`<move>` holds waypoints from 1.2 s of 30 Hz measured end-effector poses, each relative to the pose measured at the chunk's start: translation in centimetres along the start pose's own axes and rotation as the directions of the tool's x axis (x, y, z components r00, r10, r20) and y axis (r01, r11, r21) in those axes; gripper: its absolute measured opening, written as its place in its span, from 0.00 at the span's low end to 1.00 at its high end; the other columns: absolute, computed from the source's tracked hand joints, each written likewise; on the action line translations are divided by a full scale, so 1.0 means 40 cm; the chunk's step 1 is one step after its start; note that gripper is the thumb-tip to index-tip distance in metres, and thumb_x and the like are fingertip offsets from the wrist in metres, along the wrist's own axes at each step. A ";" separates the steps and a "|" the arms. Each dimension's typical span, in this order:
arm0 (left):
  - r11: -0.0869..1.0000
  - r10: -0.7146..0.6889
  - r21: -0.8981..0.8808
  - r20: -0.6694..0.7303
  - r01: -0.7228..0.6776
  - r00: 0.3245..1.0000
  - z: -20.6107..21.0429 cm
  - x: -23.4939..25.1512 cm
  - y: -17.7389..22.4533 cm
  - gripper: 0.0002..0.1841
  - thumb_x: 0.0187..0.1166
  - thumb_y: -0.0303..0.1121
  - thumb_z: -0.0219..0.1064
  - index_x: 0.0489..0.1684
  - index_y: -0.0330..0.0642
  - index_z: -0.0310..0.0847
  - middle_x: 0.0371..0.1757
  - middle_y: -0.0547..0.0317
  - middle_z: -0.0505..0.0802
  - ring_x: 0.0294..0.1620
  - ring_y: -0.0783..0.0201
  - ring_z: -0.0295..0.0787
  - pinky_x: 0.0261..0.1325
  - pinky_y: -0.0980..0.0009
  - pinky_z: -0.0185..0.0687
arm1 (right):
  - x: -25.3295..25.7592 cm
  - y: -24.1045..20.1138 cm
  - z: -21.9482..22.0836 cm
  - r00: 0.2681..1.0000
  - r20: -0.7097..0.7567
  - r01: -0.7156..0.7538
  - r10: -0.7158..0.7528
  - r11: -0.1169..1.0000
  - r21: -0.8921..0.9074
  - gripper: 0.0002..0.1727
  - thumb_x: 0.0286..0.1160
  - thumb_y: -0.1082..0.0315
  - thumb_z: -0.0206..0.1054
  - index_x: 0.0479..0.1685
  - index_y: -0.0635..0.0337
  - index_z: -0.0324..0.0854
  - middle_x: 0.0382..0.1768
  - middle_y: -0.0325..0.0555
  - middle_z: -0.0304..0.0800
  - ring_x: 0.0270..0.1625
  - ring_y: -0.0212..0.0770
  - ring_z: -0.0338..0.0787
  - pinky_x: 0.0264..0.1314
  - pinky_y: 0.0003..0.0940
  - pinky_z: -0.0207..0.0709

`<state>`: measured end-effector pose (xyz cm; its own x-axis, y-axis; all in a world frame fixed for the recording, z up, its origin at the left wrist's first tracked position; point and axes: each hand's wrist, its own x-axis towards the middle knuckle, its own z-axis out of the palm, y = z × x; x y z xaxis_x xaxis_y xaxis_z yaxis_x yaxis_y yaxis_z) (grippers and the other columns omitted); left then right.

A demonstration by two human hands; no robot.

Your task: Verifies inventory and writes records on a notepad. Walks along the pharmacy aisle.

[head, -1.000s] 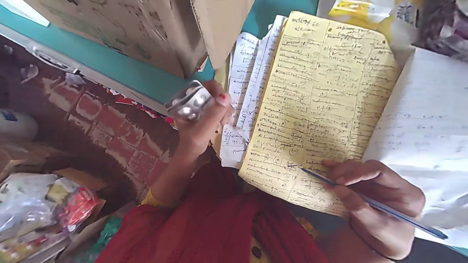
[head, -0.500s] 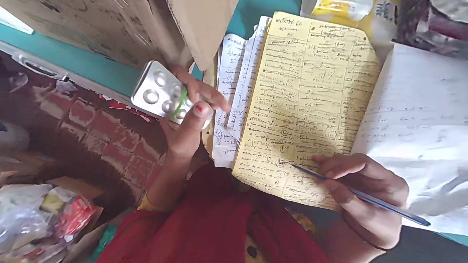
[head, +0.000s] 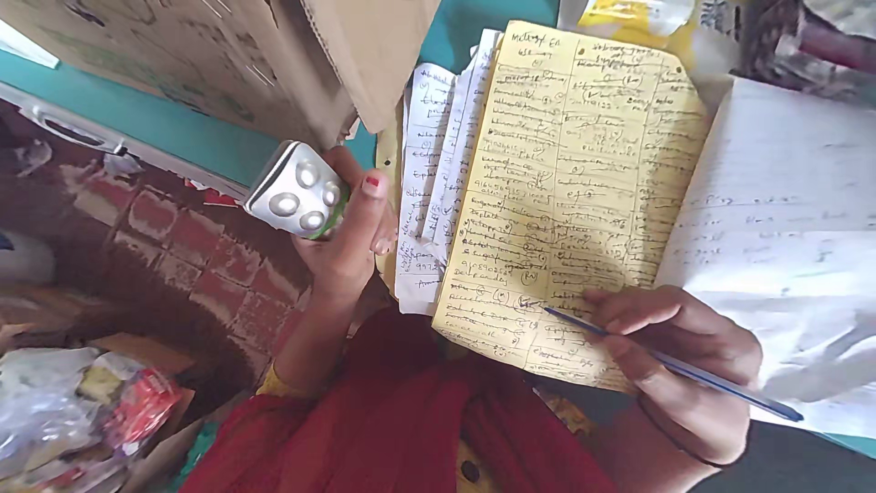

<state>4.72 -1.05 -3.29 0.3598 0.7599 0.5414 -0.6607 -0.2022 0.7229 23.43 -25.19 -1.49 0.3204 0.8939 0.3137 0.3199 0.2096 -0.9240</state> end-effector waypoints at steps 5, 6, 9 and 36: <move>1.000 0.009 0.026 0.001 -0.009 1.000 0.003 0.003 0.003 0.08 0.83 0.36 0.67 0.32 0.59 0.77 0.16 0.81 0.81 0.15 0.84 0.75 0.21 0.83 0.75 | -0.001 0.000 0.000 1.000 -0.005 -0.006 0.006 1.000 -0.010 0.05 0.72 0.62 0.70 0.43 0.40 0.86 0.39 0.18 0.90 0.48 0.21 0.91 0.69 0.30 0.84; 0.999 0.008 0.031 0.000 -0.008 1.000 0.003 0.003 0.002 0.07 0.82 0.36 0.67 0.32 0.59 0.78 0.16 0.82 0.81 0.15 0.84 0.75 0.21 0.83 0.75 | -0.001 0.000 0.000 1.000 -0.005 -0.006 0.006 1.000 -0.012 0.05 0.72 0.62 0.70 0.43 0.40 0.86 0.39 0.18 0.91 0.48 0.21 0.91 0.69 0.30 0.84; 0.999 -0.010 0.049 0.028 0.008 1.000 -0.004 0.003 -0.002 0.05 0.81 0.39 0.70 0.36 0.60 0.79 0.20 0.83 0.84 0.18 0.84 0.78 0.24 0.83 0.77 | 0.001 0.003 0.002 1.000 -0.006 0.010 -0.010 1.000 -0.003 0.05 0.73 0.61 0.70 0.44 0.40 0.86 0.39 0.18 0.90 0.48 0.21 0.90 0.69 0.29 0.83; 0.997 -0.019 -0.069 0.109 0.027 0.994 -0.018 0.034 0.008 0.10 0.84 0.49 0.63 0.41 0.56 0.83 0.29 0.74 0.90 0.37 0.70 0.90 0.60 0.62 0.87 | 0.006 0.000 0.004 1.000 0.011 0.020 -0.020 1.000 0.008 0.06 0.74 0.61 0.70 0.45 0.39 0.86 0.41 0.16 0.90 0.48 0.19 0.90 0.70 0.28 0.83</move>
<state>4.53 0.35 -2.64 0.4422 0.6916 0.5711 -0.6949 -0.1384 0.7056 23.36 -24.93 -1.46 0.3042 0.8938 0.3294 0.3190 0.2302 -0.9194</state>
